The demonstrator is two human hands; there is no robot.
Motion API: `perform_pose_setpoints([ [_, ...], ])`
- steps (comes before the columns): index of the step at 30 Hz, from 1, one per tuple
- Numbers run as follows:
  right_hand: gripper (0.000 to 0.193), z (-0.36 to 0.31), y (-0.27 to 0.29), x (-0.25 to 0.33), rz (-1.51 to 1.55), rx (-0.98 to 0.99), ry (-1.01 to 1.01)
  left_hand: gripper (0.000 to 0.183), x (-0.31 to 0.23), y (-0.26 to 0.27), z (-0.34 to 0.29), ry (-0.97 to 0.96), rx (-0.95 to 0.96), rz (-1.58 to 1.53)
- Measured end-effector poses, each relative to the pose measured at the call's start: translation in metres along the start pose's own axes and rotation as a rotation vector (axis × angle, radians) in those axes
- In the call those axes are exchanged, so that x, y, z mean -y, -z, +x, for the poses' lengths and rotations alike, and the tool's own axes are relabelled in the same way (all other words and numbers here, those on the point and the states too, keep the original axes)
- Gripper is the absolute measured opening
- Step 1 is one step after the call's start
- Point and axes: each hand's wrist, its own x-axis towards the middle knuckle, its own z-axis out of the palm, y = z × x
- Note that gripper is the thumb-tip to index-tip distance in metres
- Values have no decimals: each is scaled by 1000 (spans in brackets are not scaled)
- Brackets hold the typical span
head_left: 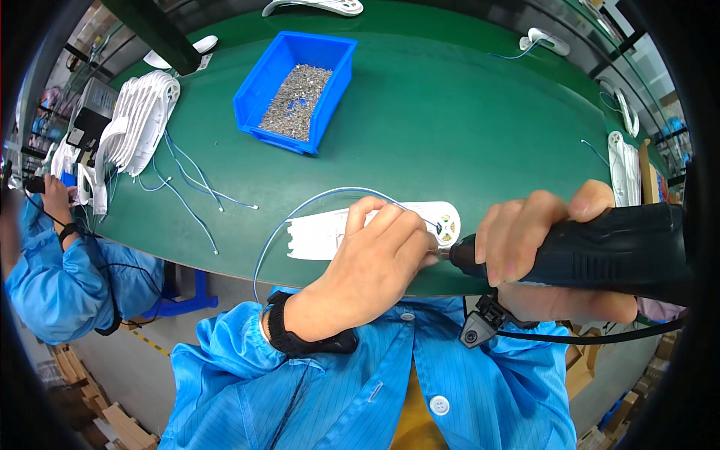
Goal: The recorder uses an electric screwdriver to install screws into white plastic housings for electronic devices on a factory assembly line.
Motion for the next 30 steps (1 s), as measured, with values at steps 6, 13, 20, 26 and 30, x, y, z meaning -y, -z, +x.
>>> perform_pose_setpoints([
  [6, 78, -9, 13, -8, -123, -61, 13, 61, 6, 13, 3, 88, 59, 117],
  [13, 87, -13, 14, -16, 19, -104, 67, 60, 12, 9, -1, 63, 100, 180],
  [20, 79, -15, 15, -24, -190, -51, 68, 57, 12, 5, -3, 33, 103, 239],
  [26, 78, -13, 11, -27, -179, -49, 100, 57, 13, 5, -1, 14, 101, 295],
  [30, 78, -15, 5, -24, -240, -183, -39, 56, 12, 5, -4, 11, 92, 315],
])
